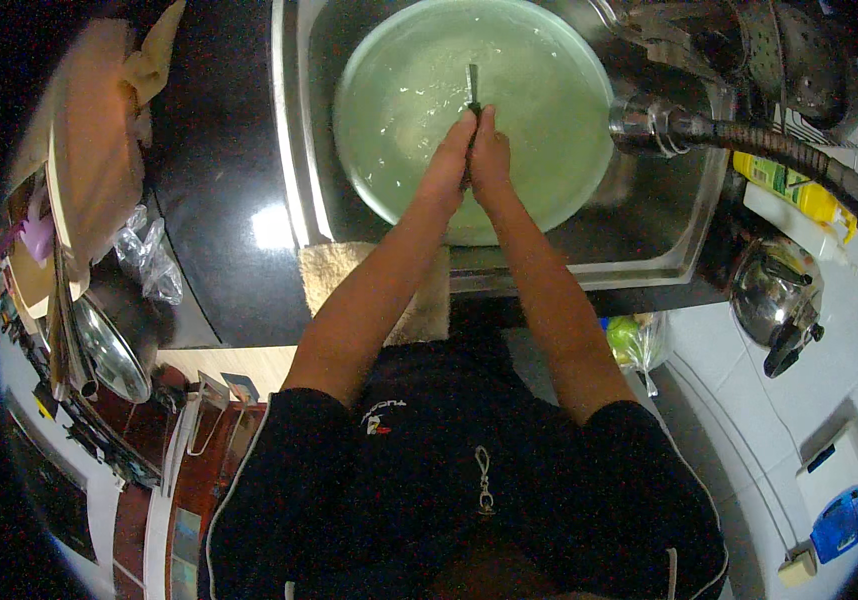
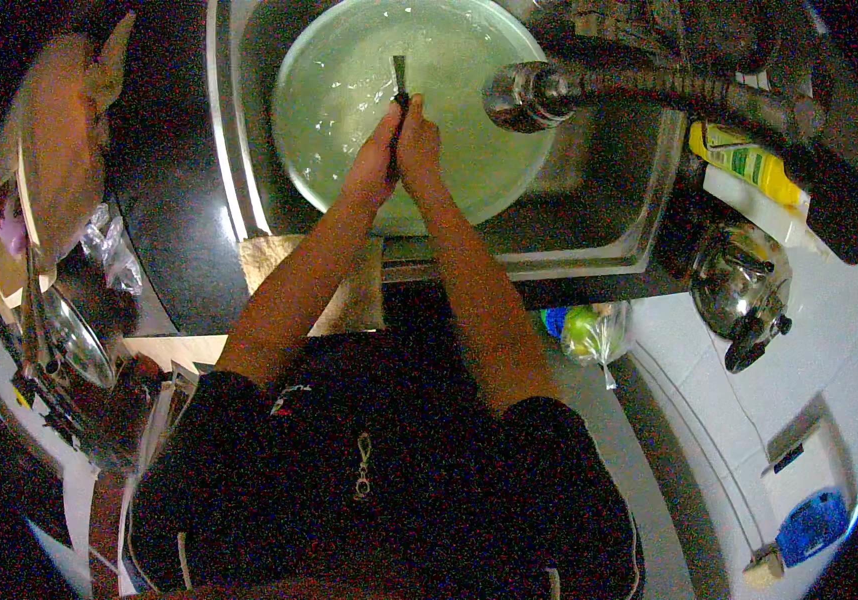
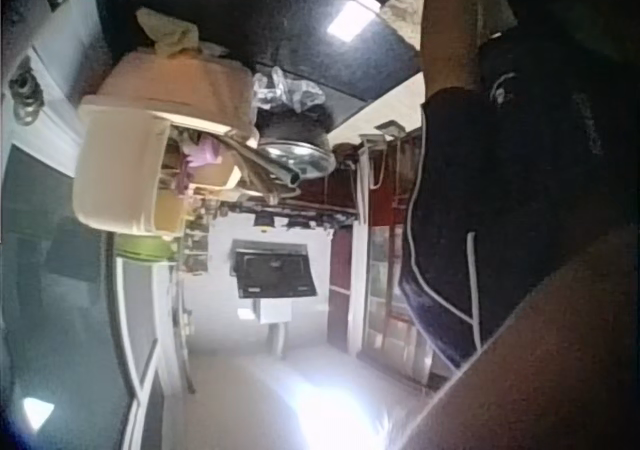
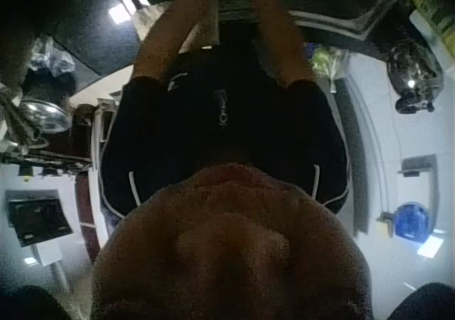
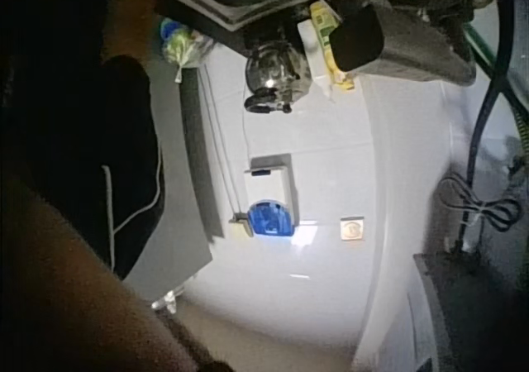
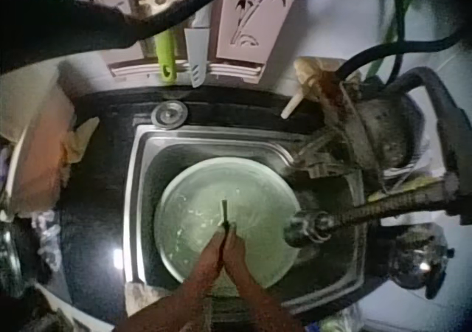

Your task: The person washes a knife in a sink, dries their hands, and wipes the countertop with a cloth. They then stir a pot on the stove, serve the contents into a bowl, and place the bowl in the refrigerator. Finally, they wash the pot and ladle in the sink.

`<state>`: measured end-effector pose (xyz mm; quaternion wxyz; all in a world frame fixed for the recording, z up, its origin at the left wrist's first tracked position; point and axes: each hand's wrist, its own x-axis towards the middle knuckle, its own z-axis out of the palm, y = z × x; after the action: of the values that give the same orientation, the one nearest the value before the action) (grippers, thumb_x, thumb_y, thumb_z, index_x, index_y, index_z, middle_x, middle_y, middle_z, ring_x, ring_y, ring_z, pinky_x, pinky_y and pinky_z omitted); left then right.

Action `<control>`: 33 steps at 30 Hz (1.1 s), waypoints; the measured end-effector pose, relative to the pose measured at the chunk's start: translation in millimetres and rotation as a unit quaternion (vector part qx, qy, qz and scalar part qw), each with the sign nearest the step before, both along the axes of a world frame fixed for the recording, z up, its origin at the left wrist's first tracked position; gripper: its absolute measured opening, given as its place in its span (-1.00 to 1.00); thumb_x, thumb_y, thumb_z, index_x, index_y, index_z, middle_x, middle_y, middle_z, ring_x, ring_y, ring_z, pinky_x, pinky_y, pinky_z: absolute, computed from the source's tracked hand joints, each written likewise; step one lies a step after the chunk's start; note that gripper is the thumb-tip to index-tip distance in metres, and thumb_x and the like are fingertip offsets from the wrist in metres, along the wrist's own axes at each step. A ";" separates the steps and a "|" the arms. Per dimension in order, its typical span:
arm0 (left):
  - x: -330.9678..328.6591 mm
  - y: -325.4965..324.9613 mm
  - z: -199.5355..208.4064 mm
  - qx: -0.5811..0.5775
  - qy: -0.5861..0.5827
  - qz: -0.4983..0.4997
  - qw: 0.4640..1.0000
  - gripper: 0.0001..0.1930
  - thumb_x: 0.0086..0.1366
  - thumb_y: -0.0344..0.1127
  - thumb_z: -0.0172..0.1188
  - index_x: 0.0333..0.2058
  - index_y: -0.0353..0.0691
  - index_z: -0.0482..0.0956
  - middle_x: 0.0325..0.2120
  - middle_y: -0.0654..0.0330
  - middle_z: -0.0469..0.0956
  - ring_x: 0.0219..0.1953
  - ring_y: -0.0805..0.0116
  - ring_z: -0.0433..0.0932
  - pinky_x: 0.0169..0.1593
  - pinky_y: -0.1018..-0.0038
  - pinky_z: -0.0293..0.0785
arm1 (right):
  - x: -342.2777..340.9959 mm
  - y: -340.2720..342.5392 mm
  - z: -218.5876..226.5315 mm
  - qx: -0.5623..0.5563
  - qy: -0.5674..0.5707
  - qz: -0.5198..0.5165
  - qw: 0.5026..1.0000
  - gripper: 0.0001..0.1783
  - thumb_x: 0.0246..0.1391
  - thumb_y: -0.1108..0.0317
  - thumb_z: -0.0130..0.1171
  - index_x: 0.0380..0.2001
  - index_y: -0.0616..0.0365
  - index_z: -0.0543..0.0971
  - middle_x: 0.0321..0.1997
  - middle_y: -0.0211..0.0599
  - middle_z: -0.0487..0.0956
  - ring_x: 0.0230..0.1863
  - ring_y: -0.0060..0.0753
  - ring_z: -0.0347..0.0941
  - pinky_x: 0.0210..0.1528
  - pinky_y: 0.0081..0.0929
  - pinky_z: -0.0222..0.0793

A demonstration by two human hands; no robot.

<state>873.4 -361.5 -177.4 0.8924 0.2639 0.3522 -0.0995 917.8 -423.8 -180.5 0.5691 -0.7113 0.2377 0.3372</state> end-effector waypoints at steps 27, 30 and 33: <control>-6.4 5.9 23.5 -0.080 0.015 0.037 0.996 -0.67 0.16 -0.15 0.02 -0.14 -0.19 0.40 -0.37 0.21 0.47 -0.44 0.51 0.41 -0.38 0.61 0.38 | -17.5 -1.3 20.4 0.024 -0.088 0.055 0.994 -0.69 0.12 0.12 -0.21 -0.43 0.12 0.38 -0.58 -0.23 0.44 -0.53 -0.30 0.35 -0.45 -0.25 0.28; -2.5 -7.2 16.6 -0.050 0.035 0.109 0.992 -0.59 0.15 -0.11 0.05 -0.10 -0.25 0.34 -0.24 0.21 0.42 -0.25 0.40 0.39 -0.15 0.49 0.33 | -7.8 2.9 -0.2 -0.196 -0.310 0.189 0.911 -0.68 0.10 0.12 -0.19 -0.41 0.16 0.38 -0.47 -0.17 0.44 -0.43 -0.16 0.35 -0.38 -0.18 0.22; 10.2 -10.5 29.2 0.005 0.029 0.102 0.994 -0.49 0.14 -0.07 0.06 -0.03 -0.29 0.26 -0.09 0.18 0.33 -0.02 0.34 0.27 0.06 0.46 0.14 | 11.7 2.5 -16.1 -0.181 -0.541 0.152 0.807 -0.71 0.05 0.16 -0.12 -0.36 0.18 0.40 -0.28 -0.11 0.42 -0.25 -0.04 0.32 -0.24 -0.15 0.20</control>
<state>883.5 -372.1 -148.2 0.8859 0.2281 0.4036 -0.0143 929.5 -421.3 -196.6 0.4084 -0.8955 -0.1631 -0.0691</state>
